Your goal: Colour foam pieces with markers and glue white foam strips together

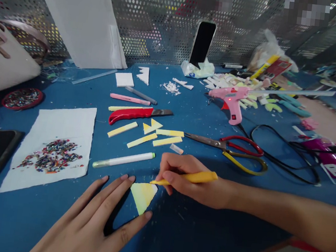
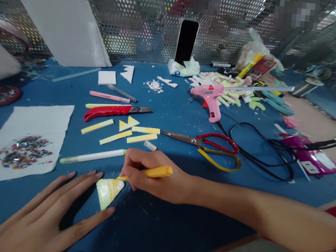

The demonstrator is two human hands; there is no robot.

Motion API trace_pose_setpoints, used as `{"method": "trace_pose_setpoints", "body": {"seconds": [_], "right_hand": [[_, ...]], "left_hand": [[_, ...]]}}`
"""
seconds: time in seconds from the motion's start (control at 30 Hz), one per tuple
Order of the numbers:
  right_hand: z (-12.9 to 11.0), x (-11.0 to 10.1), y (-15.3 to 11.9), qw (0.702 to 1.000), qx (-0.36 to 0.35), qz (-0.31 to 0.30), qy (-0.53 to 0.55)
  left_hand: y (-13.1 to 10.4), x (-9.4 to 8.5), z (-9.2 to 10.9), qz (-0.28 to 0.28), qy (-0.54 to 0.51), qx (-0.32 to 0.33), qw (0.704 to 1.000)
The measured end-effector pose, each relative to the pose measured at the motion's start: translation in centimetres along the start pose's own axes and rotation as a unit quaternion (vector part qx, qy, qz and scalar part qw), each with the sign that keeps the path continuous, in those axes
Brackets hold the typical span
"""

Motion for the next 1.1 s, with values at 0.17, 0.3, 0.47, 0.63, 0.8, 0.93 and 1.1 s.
{"method": "trace_pose_setpoints", "body": {"seconds": [0.17,0.3,0.47,0.63,0.8,0.93,1.1], "right_hand": [[0.03,0.16,-0.05,1.000,-0.008,-0.013,0.027],[-0.01,0.24,-0.04,1.000,-0.011,-0.016,0.005],[-0.18,-0.20,0.04,1.000,-0.011,0.012,0.000],[-0.13,0.12,-0.05,1.000,-0.005,-0.008,0.001],[0.10,0.32,-0.13,1.000,-0.002,-0.019,0.013],[-0.09,-0.20,-0.04,1.000,-0.009,0.014,0.016],[-0.25,-0.06,-0.01,1.000,-0.006,0.006,0.014]], "left_hand": [[0.09,0.05,-0.01,-0.006,-0.009,0.010,1.000],[0.08,-0.01,0.01,-0.004,-0.003,0.014,1.000],[0.03,0.28,-0.15,-0.006,0.001,0.011,1.000],[0.21,-0.04,0.02,0.030,0.017,0.043,0.998],[0.08,0.33,-0.14,-0.008,-0.002,0.007,1.000],[-0.08,0.26,-0.02,-0.008,-0.006,0.002,1.000],[-0.06,0.31,-0.12,-0.010,-0.007,0.002,1.000]]}}
Point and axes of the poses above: each hand's wrist, its own y-axis towards the middle knuckle, its own x-axis out of the palm, z = x × y, the point moved 8 cm from there along y, towards the middle knuckle, and after that the axes turned 1 degree about y, right-handed, at the moved point
